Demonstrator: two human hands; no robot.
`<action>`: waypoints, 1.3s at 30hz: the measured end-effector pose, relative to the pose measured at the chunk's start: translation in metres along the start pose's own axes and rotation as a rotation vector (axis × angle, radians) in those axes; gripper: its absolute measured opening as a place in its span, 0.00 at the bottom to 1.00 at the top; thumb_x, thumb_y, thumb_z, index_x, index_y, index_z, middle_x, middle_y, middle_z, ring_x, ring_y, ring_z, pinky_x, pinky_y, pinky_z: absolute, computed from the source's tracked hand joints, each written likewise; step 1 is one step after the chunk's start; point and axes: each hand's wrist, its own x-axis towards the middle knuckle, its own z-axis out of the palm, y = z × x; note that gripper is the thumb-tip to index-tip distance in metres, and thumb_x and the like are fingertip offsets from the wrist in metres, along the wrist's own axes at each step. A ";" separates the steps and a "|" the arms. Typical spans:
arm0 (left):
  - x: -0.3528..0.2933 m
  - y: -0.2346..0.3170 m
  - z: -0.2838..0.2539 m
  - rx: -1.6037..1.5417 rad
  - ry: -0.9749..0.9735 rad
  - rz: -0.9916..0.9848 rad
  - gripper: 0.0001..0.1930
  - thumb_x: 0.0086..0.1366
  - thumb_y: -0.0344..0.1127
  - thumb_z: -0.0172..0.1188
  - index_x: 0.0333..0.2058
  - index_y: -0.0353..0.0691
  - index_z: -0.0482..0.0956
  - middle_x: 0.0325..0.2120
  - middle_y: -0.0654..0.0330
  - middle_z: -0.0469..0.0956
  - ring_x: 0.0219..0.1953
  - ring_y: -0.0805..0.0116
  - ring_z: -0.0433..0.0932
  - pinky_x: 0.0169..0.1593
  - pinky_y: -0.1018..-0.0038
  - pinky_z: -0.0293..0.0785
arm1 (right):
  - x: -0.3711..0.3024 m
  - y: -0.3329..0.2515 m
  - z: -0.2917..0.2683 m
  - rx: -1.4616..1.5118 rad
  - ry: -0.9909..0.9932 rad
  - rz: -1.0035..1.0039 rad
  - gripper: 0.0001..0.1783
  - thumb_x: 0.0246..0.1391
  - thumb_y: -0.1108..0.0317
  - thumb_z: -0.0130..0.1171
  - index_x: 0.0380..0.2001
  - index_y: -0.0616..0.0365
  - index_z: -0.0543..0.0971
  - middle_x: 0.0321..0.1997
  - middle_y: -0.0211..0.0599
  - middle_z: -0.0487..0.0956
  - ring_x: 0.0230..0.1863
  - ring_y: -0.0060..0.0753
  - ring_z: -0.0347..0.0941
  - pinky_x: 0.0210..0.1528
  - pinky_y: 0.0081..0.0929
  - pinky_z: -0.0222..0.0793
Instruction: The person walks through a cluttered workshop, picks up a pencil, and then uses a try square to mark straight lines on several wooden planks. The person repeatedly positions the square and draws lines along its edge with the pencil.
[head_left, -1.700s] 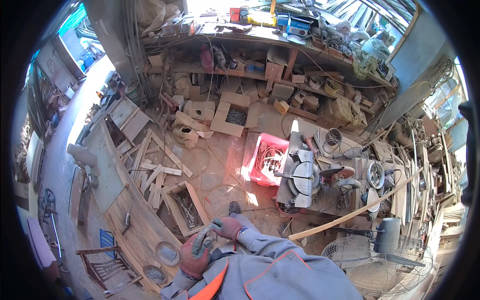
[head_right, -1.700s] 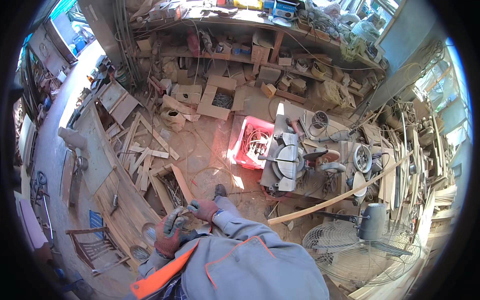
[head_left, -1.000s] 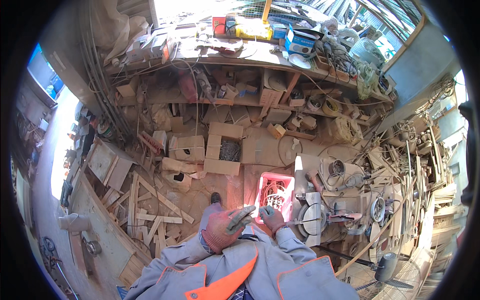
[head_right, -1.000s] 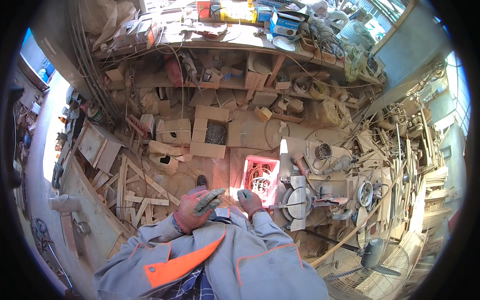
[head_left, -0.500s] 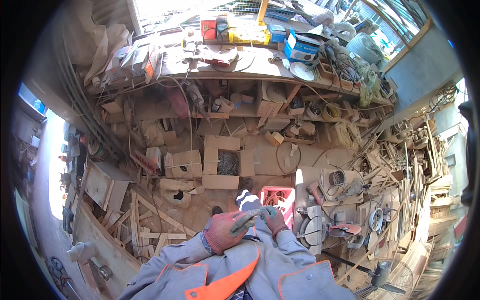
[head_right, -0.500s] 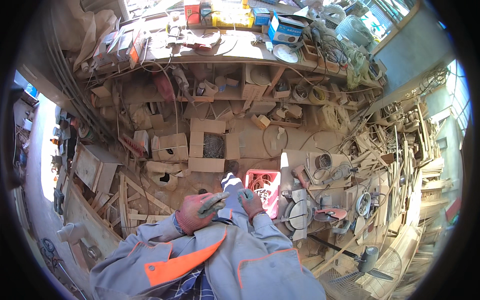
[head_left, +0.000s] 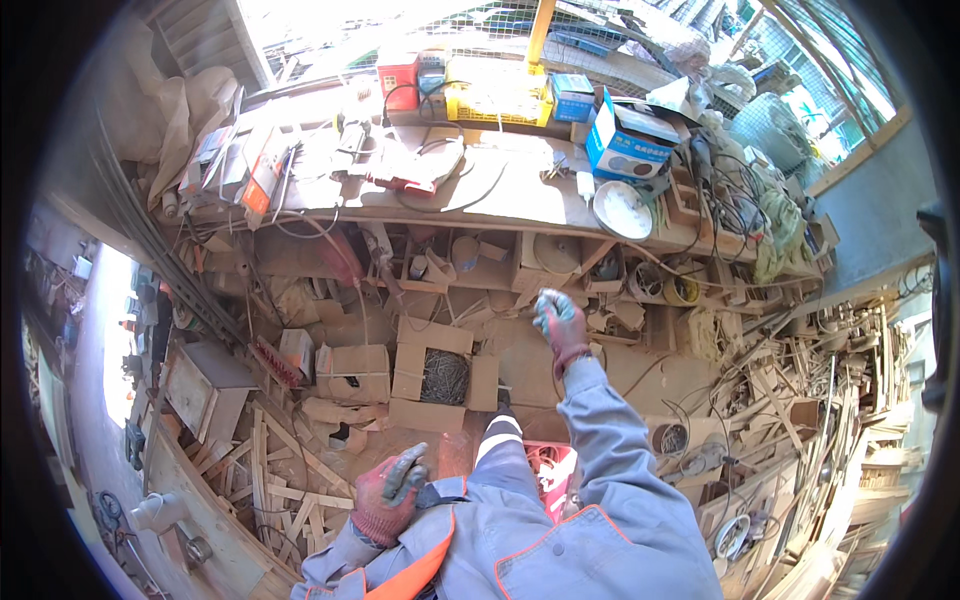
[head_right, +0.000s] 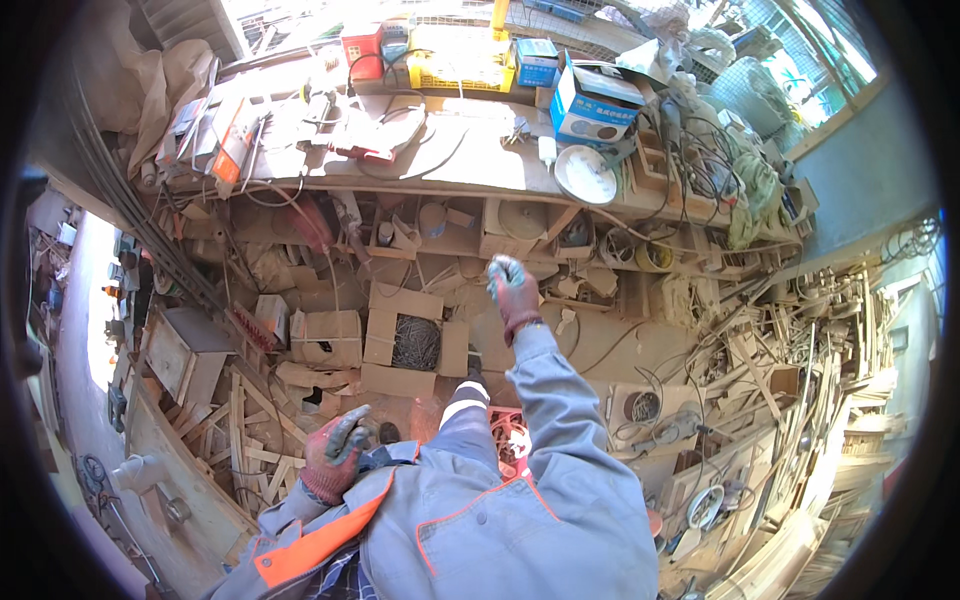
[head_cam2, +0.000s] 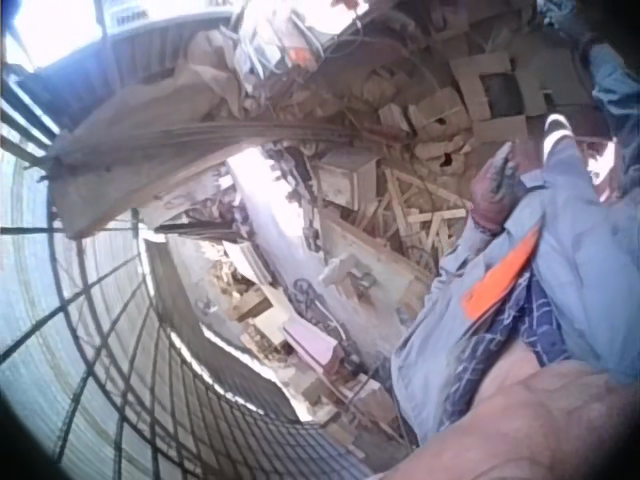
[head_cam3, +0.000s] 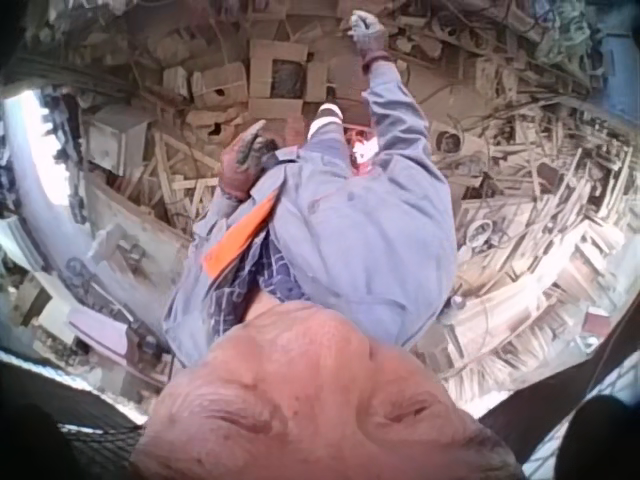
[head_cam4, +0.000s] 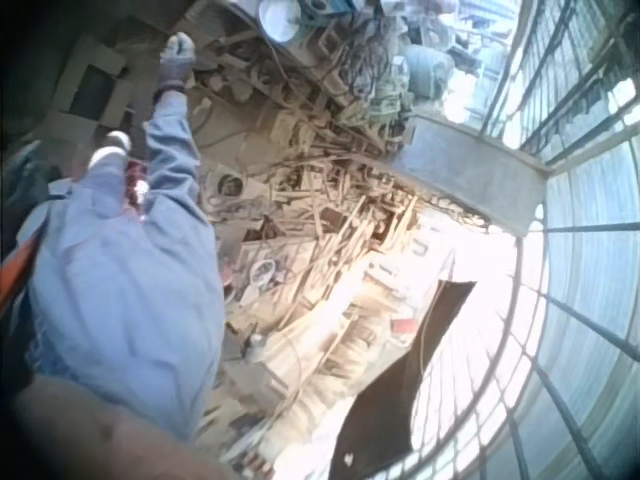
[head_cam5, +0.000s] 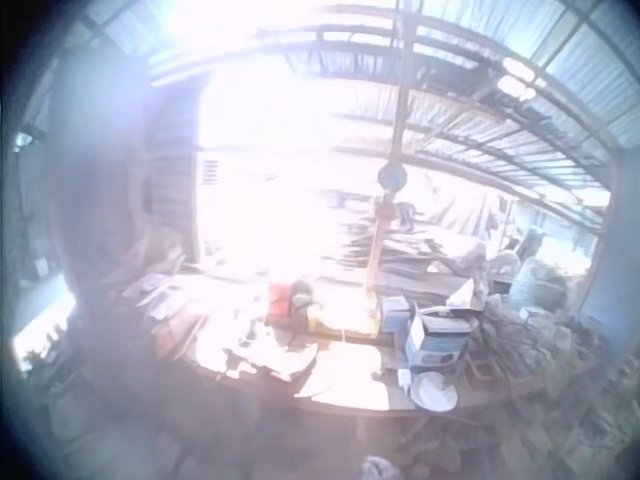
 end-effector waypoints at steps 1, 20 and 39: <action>0.016 0.004 0.008 -0.033 0.027 -0.062 0.24 0.60 0.30 0.63 0.57 0.43 0.80 0.39 0.52 0.84 0.40 0.52 0.85 0.45 0.66 0.81 | 0.047 -0.019 -0.002 -0.038 0.038 -0.083 0.14 0.64 0.74 0.61 0.53 0.59 0.82 0.35 0.27 0.84 0.27 0.17 0.76 0.29 0.20 0.73; 0.190 0.075 0.102 -0.186 0.168 -0.446 0.19 0.72 0.36 0.59 0.58 0.35 0.78 0.35 0.56 0.84 0.33 0.70 0.83 0.40 0.74 0.79 | 0.334 -0.079 0.029 -0.378 0.204 -0.485 0.31 0.51 0.72 0.69 0.60 0.51 0.76 0.52 0.43 0.83 0.48 0.46 0.83 0.49 0.34 0.78; 0.218 0.094 0.121 -0.120 0.178 -0.435 0.16 0.74 0.31 0.56 0.57 0.37 0.79 0.34 0.57 0.84 0.32 0.71 0.83 0.38 0.75 0.80 | 0.268 -0.034 0.038 -0.833 0.093 -0.971 0.24 0.49 0.65 0.65 0.53 0.51 0.83 0.53 0.39 0.80 0.51 0.49 0.77 0.56 0.48 0.74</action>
